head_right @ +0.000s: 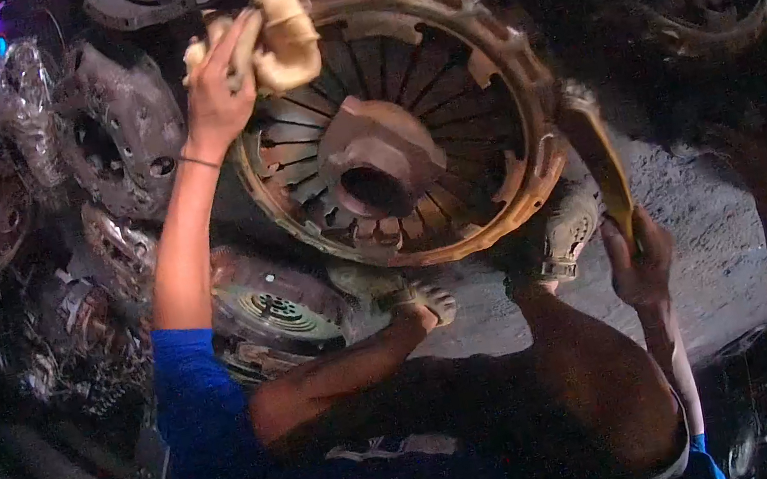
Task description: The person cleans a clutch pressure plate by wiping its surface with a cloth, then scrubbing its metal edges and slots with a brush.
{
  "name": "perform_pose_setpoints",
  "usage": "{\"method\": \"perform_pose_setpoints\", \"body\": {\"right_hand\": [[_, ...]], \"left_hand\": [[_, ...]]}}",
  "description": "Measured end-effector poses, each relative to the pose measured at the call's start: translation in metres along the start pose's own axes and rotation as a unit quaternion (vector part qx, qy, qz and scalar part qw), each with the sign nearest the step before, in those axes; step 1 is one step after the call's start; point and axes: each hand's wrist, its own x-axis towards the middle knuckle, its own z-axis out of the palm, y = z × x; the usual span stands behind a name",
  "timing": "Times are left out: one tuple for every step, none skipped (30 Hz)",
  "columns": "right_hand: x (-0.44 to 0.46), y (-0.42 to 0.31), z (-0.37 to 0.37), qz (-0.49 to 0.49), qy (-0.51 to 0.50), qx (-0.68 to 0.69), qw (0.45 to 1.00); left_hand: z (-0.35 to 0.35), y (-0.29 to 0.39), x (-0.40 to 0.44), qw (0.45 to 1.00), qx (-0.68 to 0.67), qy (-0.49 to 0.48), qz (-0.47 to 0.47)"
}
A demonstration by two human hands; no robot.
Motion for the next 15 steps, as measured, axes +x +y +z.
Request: {"method": "perform_pose_setpoints", "body": {"right_hand": [[-0.007,0.003,0.001,0.028,0.001,0.007,1.000],[-0.011,0.011,-0.001,0.050,-0.003,0.012,0.999],[-0.011,0.016,-0.001,0.068,-0.003,0.019,0.998],[-0.013,0.017,-0.001,0.065,-0.001,0.027,0.998],[-0.015,0.018,0.000,0.063,0.005,0.035,0.997],[-0.014,0.019,0.001,0.060,0.014,0.042,0.997],[-0.010,0.014,0.001,0.048,0.017,0.045,0.998],[-0.008,0.007,0.001,0.039,0.016,0.047,0.998],[-0.007,0.003,0.003,0.031,0.014,0.046,0.998],[-0.007,0.004,0.006,0.029,0.016,0.036,0.999],[-0.008,0.008,0.006,0.025,0.014,0.021,0.999],[-0.005,0.010,0.006,0.018,0.012,0.007,1.000],[-0.001,0.006,0.004,0.016,0.000,0.001,1.000],[0.002,0.000,0.001,0.017,-0.016,-0.005,1.000],[0.004,-0.004,-0.001,0.018,-0.033,-0.009,0.999]], "left_hand": [[-0.008,-0.008,-0.023,1.000,0.015,-0.007,-0.026],[-0.021,-0.019,-0.056,0.998,0.033,-0.011,-0.059],[-0.033,-0.033,-0.094,0.991,0.067,-0.049,-0.103],[-0.043,-0.045,-0.127,0.981,0.098,-0.087,-0.139],[-0.055,-0.046,-0.161,0.976,0.112,-0.122,-0.143],[-0.063,-0.044,-0.178,0.969,0.125,-0.154,-0.145],[-0.070,-0.041,-0.170,0.979,0.119,-0.110,-0.124],[-0.077,-0.031,-0.158,0.986,0.110,-0.069,-0.106],[-0.081,-0.021,-0.147,0.991,0.098,-0.028,-0.089],[-0.078,-0.026,-0.126,0.994,0.058,0.019,-0.092],[-0.078,0.000,-0.089,0.990,0.009,0.041,-0.136],[-0.066,-0.004,-0.063,0.998,0.033,0.040,-0.024],[-0.047,0.004,-0.033,0.995,0.035,0.055,0.081],[-0.011,-0.006,-0.028,0.996,0.042,0.072,0.044],[0.015,-0.017,-0.023,0.978,0.158,-0.043,0.132]]}}
